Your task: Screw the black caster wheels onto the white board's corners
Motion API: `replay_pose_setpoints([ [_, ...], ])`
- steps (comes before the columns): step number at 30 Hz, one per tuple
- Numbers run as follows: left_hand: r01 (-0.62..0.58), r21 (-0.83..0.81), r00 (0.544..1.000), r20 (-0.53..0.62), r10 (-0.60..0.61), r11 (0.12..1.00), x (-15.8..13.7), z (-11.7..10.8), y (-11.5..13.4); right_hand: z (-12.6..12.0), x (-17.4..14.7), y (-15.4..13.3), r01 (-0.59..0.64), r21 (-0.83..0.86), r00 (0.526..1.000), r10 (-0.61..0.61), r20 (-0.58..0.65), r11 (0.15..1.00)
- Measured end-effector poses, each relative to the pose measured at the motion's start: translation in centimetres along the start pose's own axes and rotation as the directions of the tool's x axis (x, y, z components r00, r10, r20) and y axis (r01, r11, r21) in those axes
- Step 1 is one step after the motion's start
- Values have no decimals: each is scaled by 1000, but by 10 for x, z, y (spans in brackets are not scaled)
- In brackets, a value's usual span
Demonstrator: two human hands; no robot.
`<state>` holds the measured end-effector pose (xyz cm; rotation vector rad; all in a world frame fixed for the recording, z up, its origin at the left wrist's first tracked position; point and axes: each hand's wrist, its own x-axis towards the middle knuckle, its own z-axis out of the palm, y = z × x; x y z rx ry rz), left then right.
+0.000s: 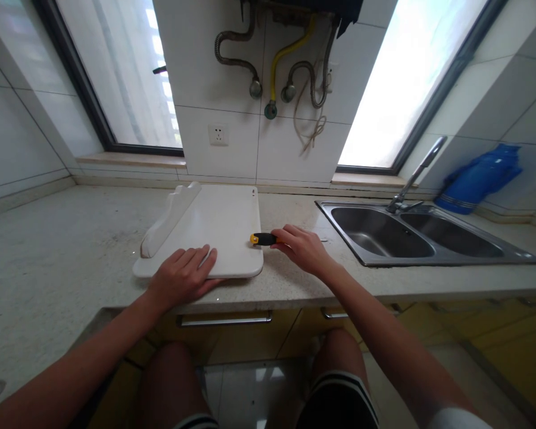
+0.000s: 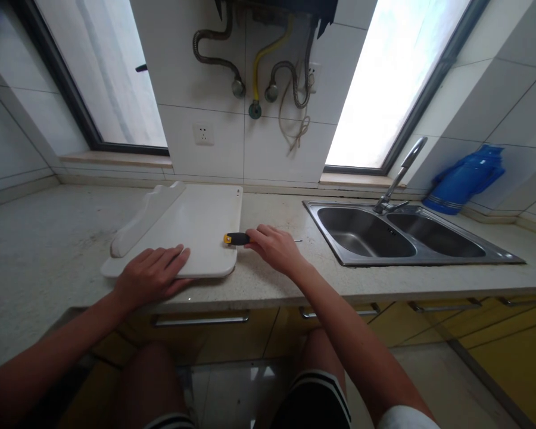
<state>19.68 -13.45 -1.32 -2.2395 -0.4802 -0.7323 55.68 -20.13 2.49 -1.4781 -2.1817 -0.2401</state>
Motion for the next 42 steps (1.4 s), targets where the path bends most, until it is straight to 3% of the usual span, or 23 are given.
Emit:
replay_pose_setpoints([
  [4,14,19,1000,-3,-14,1000,-2,2,2,-11,4,3,-16,-59,996,21,92,998],
  [10,72,-90,997,13,-71,993,-2,3,1,-22,5,-4,-21,-64,974,35,225,998],
  [19,-33,82,998,-54,37,996,5,-4,1,-45,18,-20,-30,-104,931,65,359,994],
  [28,-22,69,998,-51,26,997,3,-3,1,-38,10,-30,-50,-139,922,99,373,989],
  [35,-15,45,999,-46,17,999,2,-2,1,-48,21,-27,-4,-127,910,57,412,992],
  [42,0,25,999,-43,2,1000,2,0,1,-30,9,-15,-36,-14,944,39,326,999],
])
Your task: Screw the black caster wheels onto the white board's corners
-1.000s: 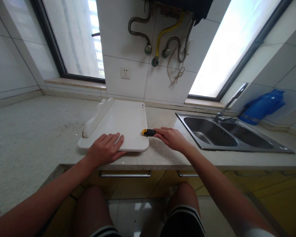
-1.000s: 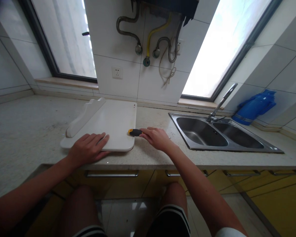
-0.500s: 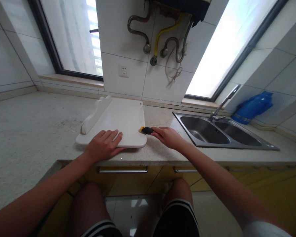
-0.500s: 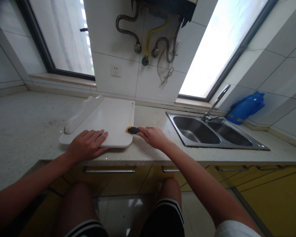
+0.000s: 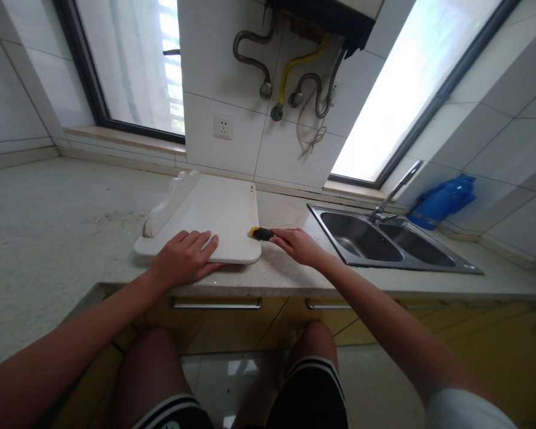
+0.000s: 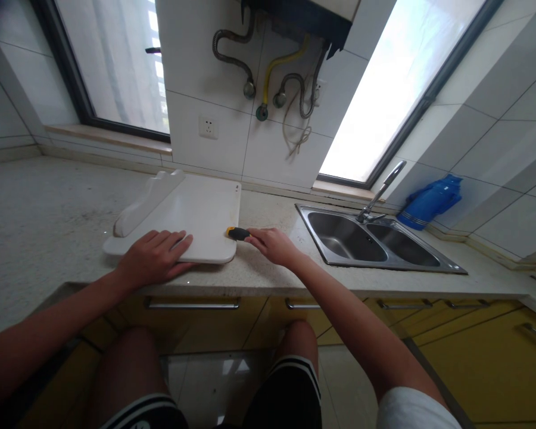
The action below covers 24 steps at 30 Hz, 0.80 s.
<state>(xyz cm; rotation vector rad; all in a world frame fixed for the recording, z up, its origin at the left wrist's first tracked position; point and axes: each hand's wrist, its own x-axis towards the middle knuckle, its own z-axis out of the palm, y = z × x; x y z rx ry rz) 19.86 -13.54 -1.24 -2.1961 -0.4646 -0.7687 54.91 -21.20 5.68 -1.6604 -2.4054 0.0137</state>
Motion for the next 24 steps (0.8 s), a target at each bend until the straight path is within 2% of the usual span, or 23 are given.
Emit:
replay_pose_setpoints([
  [6,3,0,1000,1,-3,1000,0,0,1,-5,-1,1,-62,-19,989,59,-136,998],
  [11,16,-31,1000,2,-16,999,0,1,2,-7,-4,0,-132,-147,969,97,-229,980],
  [20,23,-35,999,30,-22,999,-1,2,2,12,-6,1,-25,-370,979,-53,-198,929],
  [24,80,-122,996,57,-73,989,-2,3,2,12,-6,13,38,-420,977,-122,-174,907],
])
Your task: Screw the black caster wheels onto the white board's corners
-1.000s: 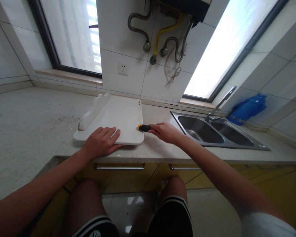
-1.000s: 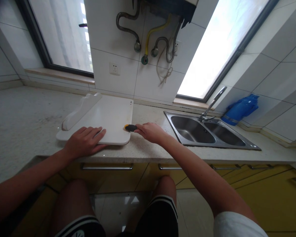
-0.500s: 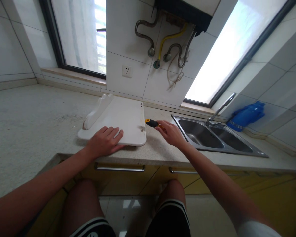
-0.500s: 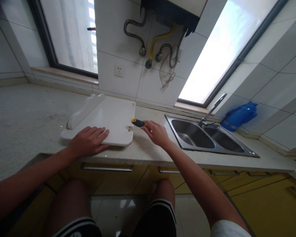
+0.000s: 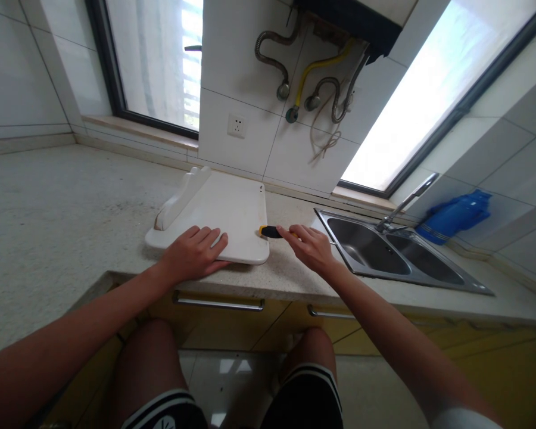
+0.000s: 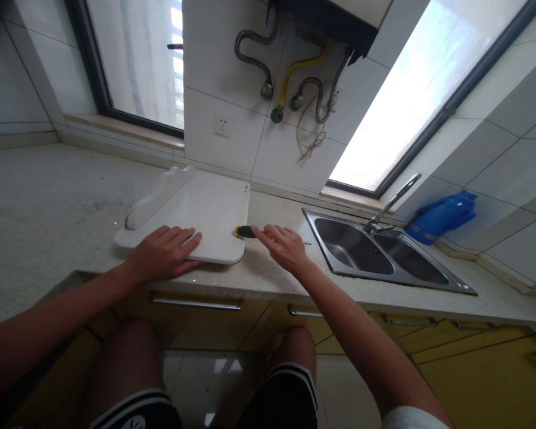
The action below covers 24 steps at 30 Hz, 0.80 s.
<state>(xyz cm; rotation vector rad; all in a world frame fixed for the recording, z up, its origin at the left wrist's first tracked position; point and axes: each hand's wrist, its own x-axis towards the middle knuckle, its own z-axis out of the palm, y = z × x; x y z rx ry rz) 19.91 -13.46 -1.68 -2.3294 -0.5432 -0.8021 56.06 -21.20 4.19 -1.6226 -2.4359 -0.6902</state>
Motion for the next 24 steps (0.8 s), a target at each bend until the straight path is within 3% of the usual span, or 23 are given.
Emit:
replay_pose_setpoints([
  [9,5,-8,1000,0,-5,1000,-1,1,0,14,-11,2,66,-20,998,-67,-21,998],
  [17,-15,51,1000,10,14,999,-1,1,0,14,-13,-14,-50,12,991,51,-121,999],
  [24,3,31,999,35,-5,1000,-2,2,1,8,-14,-19,-73,66,995,77,-69,995],
])
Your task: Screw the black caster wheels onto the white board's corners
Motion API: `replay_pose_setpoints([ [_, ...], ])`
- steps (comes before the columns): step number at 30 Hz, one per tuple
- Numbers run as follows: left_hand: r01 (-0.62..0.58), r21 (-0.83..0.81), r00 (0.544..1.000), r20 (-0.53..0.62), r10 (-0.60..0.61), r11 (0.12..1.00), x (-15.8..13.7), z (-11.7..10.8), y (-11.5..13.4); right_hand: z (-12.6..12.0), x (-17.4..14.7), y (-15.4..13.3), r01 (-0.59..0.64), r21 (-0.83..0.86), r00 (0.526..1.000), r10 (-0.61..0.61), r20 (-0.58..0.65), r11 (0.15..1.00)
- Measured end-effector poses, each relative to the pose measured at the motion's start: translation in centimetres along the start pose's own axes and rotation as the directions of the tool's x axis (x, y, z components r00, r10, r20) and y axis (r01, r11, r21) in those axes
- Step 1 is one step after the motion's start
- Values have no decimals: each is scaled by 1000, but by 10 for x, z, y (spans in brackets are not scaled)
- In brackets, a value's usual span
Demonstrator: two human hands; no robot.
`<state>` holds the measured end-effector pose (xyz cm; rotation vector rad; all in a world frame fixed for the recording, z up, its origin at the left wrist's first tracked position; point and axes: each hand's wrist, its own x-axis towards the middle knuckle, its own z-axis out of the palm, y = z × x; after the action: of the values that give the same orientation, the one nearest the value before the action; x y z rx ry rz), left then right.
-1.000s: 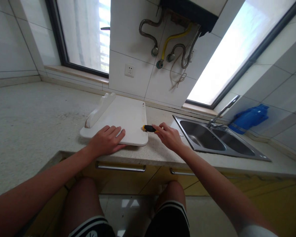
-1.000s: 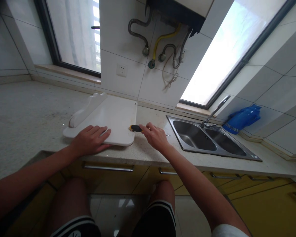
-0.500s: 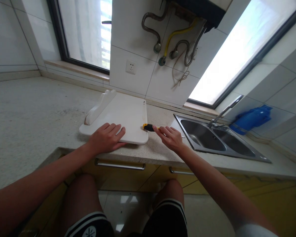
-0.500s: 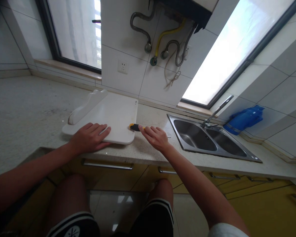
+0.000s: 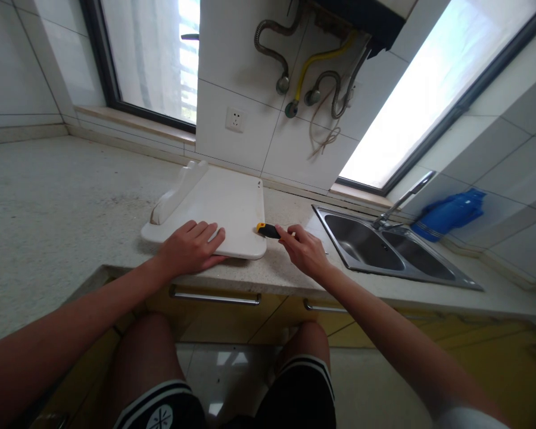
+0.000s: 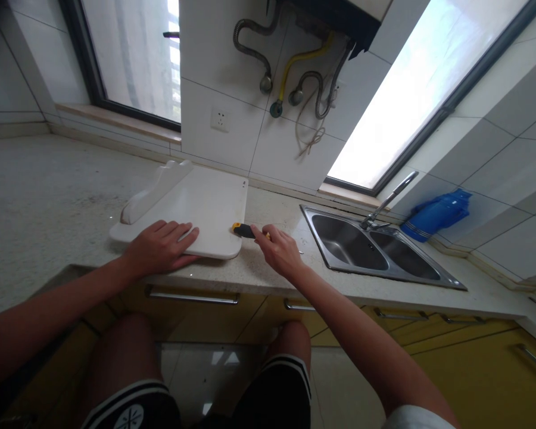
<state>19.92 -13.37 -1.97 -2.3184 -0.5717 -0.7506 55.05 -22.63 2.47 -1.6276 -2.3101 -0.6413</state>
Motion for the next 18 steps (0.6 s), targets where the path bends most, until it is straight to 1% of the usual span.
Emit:
replay_pose_setpoints([
  [4,27,-63,999,-25,-29,998,1,0,0,-3,0,-8,-62,39,998,62,4,997],
  [7,-7,-10,999,-35,6,1000,2,-1,0,-7,4,-11,-149,85,988,152,-27,985],
  [10,-35,23,999,-41,36,999,2,-1,0,-18,11,-8,-214,164,974,224,-42,963],
  [12,-21,-16,999,-47,20,1000,2,-1,0,-26,16,-6,-201,238,979,205,8,950],
  [15,9,-71,999,-40,-12,997,2,0,0,-34,20,-7,-162,313,984,128,127,936],
  [18,-7,-18,1000,-28,6,1000,3,0,0,-35,20,-11,-177,309,976,127,176,935],
])
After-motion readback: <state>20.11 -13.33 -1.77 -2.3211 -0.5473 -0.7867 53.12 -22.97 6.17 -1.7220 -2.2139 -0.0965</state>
